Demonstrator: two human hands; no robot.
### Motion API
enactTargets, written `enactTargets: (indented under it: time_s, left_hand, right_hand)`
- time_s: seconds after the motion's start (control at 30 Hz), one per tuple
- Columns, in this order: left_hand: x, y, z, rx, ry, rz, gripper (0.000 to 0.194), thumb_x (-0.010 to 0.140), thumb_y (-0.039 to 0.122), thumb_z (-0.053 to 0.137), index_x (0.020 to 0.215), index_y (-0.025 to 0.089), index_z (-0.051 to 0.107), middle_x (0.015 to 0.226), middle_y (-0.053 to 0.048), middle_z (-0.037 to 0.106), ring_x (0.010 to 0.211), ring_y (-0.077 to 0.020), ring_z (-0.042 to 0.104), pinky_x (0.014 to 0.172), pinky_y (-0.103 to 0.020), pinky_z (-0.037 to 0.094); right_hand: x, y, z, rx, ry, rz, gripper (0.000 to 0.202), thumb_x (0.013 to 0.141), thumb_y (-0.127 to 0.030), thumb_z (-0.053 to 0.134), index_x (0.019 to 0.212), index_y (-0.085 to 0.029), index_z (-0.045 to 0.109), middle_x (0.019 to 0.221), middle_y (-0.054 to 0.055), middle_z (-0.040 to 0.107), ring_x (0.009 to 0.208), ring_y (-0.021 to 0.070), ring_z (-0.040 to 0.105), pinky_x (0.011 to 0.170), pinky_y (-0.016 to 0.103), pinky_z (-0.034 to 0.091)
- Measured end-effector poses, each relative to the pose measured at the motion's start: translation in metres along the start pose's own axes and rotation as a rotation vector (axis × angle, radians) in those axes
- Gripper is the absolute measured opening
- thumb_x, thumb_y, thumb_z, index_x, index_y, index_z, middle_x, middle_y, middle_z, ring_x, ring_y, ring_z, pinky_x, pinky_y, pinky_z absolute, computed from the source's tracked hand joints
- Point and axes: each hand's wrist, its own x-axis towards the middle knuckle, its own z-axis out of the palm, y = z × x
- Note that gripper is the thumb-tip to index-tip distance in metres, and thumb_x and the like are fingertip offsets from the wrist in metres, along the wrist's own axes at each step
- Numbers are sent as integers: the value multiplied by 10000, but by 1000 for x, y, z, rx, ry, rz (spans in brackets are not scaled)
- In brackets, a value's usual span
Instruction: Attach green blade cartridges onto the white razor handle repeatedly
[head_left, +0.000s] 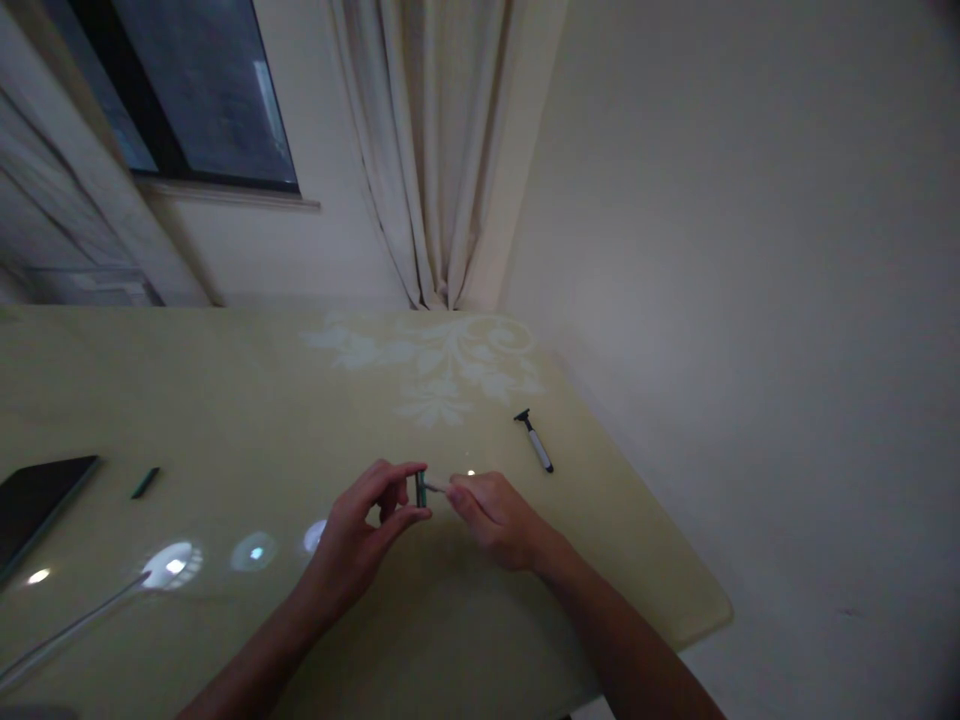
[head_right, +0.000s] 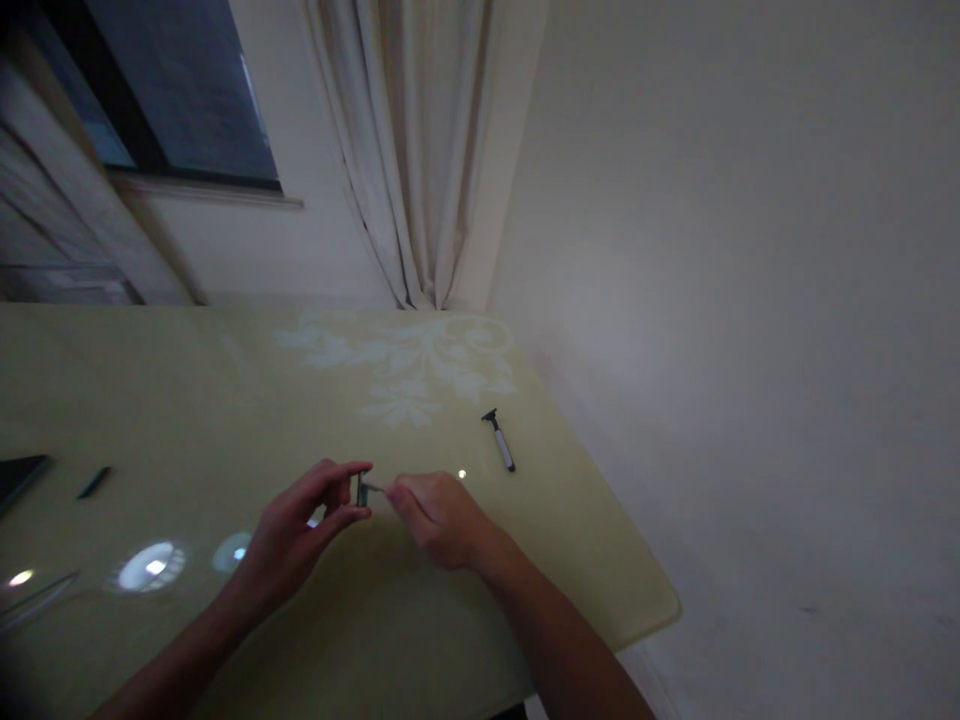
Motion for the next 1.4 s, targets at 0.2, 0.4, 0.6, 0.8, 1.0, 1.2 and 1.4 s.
enactTargets:
  time_s: [0.2,0.4,0.6,0.8,1.0,1.2,1.4]
  left_hand:
    - [-1,0,2,4,9,7,336,918,208,768,1235,320,748,775,56,579,658,-125,558,635,-221,475]
    - [-1,-3,0,19,9,18,337,920,225,777,1242,321,751,782,53,582,652,-127,550,641,-228,481]
    - [-1,-4,0,10,5,13,346,918,227,782,1252,314,752,787,45,580,661,-132,549,648,-232,483]
    - [-2,-3,0,-10,8,-16,324,926,224,761,1238,314,756,783,48,565,667,-132,551,641,-234,473]
    - [-1,-5,0,-14,-4,-12,333,916,233,782,1240,305,753,782,52,576,658,-125,550,645,-234,472]
    - [-1,-6,0,-36,-21,-25,353,913,226,787,1252,316,750,790,55,578,667,-116,565,648,-221,474]
    - [-1,-2,1,-35,-31,-29,345,896,212,793,1225,314,764,771,56,585,656,-115,564,631,-213,468]
  right_hand:
    - [0,2,2,32,-47,-30,458,1138,-478,315,780,-215,428,704,-25,451,633,129,430,636,285,283]
    - [0,0,2,34,-44,-10,502,1138,-525,280,769,-215,420,697,-25,446,633,130,425,643,285,294]
    - [0,2,4,48,-25,6,488,1136,-516,289,767,-220,407,683,-31,434,618,129,420,632,284,293]
    - [1,0,3,43,-60,-21,467,1134,-485,300,768,-218,413,694,-28,441,631,132,421,638,285,290]
    - [1,1,2,25,-9,20,443,1132,-449,332,765,-216,415,672,-35,435,616,127,420,636,288,275]
    - [1,1,1,19,5,26,457,1137,-459,316,767,-215,426,673,-35,439,612,126,426,629,287,272]
    - [1,1,3,-46,-23,-1,438,1133,-419,347,769,-205,463,708,-22,472,642,131,432,642,288,285]
